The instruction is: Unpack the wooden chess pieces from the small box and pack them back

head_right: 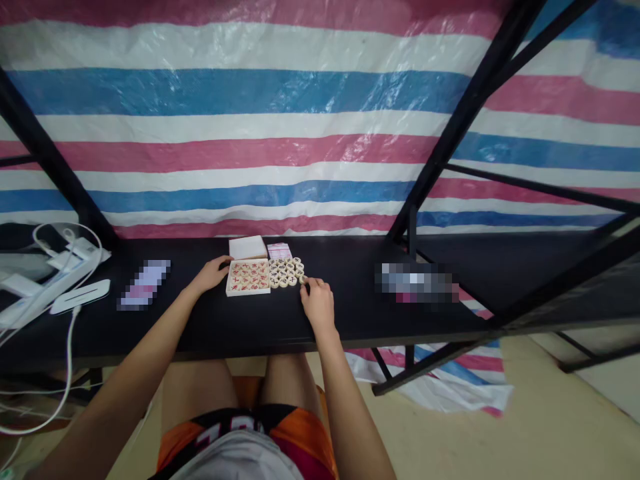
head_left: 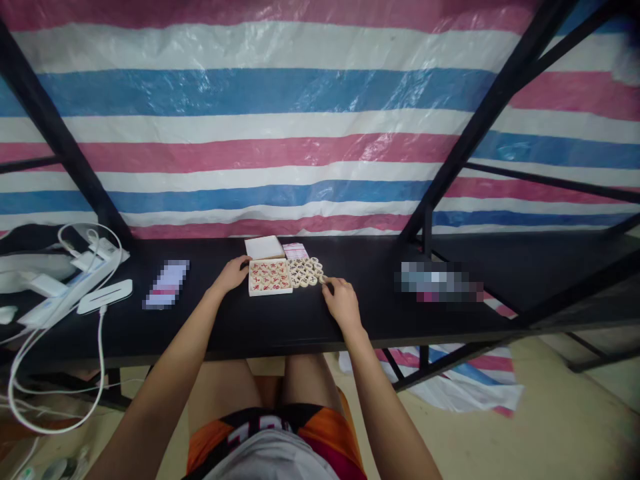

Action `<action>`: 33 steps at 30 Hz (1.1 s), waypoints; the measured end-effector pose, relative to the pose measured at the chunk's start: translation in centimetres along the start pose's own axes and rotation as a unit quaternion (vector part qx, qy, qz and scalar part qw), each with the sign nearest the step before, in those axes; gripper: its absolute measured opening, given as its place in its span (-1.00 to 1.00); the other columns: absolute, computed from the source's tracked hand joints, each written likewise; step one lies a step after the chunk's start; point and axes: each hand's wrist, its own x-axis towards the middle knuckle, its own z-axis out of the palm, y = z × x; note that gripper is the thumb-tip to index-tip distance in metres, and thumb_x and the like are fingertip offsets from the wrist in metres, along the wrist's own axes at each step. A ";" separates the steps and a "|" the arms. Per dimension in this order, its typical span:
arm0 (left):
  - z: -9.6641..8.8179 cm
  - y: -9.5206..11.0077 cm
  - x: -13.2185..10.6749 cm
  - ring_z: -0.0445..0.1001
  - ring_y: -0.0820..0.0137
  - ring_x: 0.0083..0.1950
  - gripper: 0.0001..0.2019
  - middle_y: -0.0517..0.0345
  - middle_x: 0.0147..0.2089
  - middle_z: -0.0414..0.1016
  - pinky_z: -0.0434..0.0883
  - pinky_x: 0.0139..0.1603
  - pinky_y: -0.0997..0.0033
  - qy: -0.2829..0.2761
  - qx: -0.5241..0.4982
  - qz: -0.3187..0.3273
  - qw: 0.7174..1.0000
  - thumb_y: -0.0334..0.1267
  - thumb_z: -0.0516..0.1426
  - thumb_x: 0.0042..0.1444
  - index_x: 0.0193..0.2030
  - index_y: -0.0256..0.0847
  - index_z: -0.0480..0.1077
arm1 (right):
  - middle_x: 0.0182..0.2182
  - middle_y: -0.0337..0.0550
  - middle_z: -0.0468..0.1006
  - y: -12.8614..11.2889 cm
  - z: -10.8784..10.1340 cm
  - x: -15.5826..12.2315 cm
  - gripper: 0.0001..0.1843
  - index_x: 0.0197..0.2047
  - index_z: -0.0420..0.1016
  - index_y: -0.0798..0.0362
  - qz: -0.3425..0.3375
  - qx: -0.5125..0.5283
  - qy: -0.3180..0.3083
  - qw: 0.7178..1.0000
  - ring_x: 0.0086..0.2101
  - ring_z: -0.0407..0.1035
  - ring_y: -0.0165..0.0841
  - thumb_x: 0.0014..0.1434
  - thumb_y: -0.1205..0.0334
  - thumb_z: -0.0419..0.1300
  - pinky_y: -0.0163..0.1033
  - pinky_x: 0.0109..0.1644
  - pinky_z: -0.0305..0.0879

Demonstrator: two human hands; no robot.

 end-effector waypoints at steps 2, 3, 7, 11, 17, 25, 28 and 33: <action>0.0 0.0 0.0 0.44 0.27 0.08 -0.67 0.01 0.04 0.49 0.31 0.14 0.30 0.002 0.001 -0.001 1.000 -0.35 0.02 0.12 0.02 -0.23 0.40 | -0.11 -0.02 0.50 -0.3 -0.3 -0.1 -0.73 -0.08 0.48 0.07 -0.002 -0.011 -0.017 1.000 -0.15 0.33 -0.22 0.21 0.27 0.04 -0.19 -0.06 0.19; 0.0 -0.1 0.0 0.44 0.27 0.08 -0.67 0.01 0.04 0.49 0.31 0.14 0.30 0.002 0.001 -0.001 1.000 -0.35 0.02 0.12 0.02 -0.23 0.40 | -0.10 -0.03 0.50 -0.4 -0.4 -0.2 -0.72 -0.06 0.47 0.07 -0.004 -0.014 -0.024 1.000 -0.13 0.33 -0.22 0.21 0.27 0.04 -0.19 -0.05 0.19; 0.1 -0.3 0.0 0.43 0.26 0.08 -0.67 -0.01 0.05 0.49 0.31 0.14 0.29 0.001 -0.003 0.002 1.000 -0.35 0.01 0.12 0.03 -0.24 0.39 | -0.09 -0.05 0.50 -0.7 -0.7 -0.3 -0.71 -0.04 0.46 0.06 -0.018 -0.013 -0.041 0.999 -0.12 0.32 -0.23 0.22 0.26 0.03 -0.20 -0.03 0.19; 0.1 -0.3 0.1 0.43 0.26 0.08 -0.67 -0.01 0.05 0.48 0.31 0.14 0.29 0.001 -0.003 0.003 1.000 -0.34 0.01 0.13 0.03 -0.24 0.39 | -0.10 -0.04 0.48 -0.6 -0.7 -0.3 -0.72 -0.06 0.46 0.07 -0.021 -0.010 -0.039 0.999 -0.13 0.32 -0.23 0.22 0.26 0.03 -0.19 -0.03 0.19; 0.2 -0.5 0.1 0.43 0.26 0.08 -0.67 -0.02 0.05 0.49 0.31 0.14 0.29 0.004 0.000 0.005 1.000 -0.36 0.02 0.12 0.02 -0.25 0.39 | -0.12 0.00 0.47 -1.5 -0.6 -0.5 -0.73 -0.07 0.45 0.12 -0.070 -0.002 -0.003 0.998 -0.13 0.30 -0.21 0.21 0.31 0.02 -0.17 -0.02 0.20; 0.3 -0.4 0.0 0.44 0.27 0.07 -0.68 -0.01 0.03 0.50 0.32 0.12 0.30 0.007 -0.001 0.012 1.000 -0.37 0.02 0.12 0.02 -0.25 0.39 | -0.17 -0.04 0.47 -8.5 0.5 1.3 -0.75 -0.10 0.47 0.08 -0.244 0.026 -0.089 0.965 -0.11 0.28 -0.23 0.23 0.31 0.01 -0.17 0.03 0.18; 0.3 -0.3 -0.1 0.44 0.28 0.06 -0.68 0.01 0.03 0.50 0.32 0.12 0.31 0.005 0.000 0.012 1.000 -0.38 0.02 0.12 0.01 -0.24 0.39 | -0.14 -0.04 0.47 -10.5 1.2 3.3 -0.73 -0.04 0.45 0.08 -0.249 0.005 -0.116 0.961 -0.09 0.28 -0.23 0.24 0.26 0.04 -0.18 0.04 0.16; 0.2 -0.2 -0.1 0.43 0.28 0.08 -0.68 0.00 0.04 0.49 0.31 0.13 0.32 0.003 0.007 0.002 1.000 -0.39 0.02 0.12 0.02 -0.24 0.39 | -0.08 -0.01 0.47 -12.1 3.2 6.0 -0.71 -0.04 0.46 0.10 -0.232 -0.047 -0.161 0.958 -0.05 0.29 -0.20 0.20 0.20 0.10 -0.20 0.03 0.15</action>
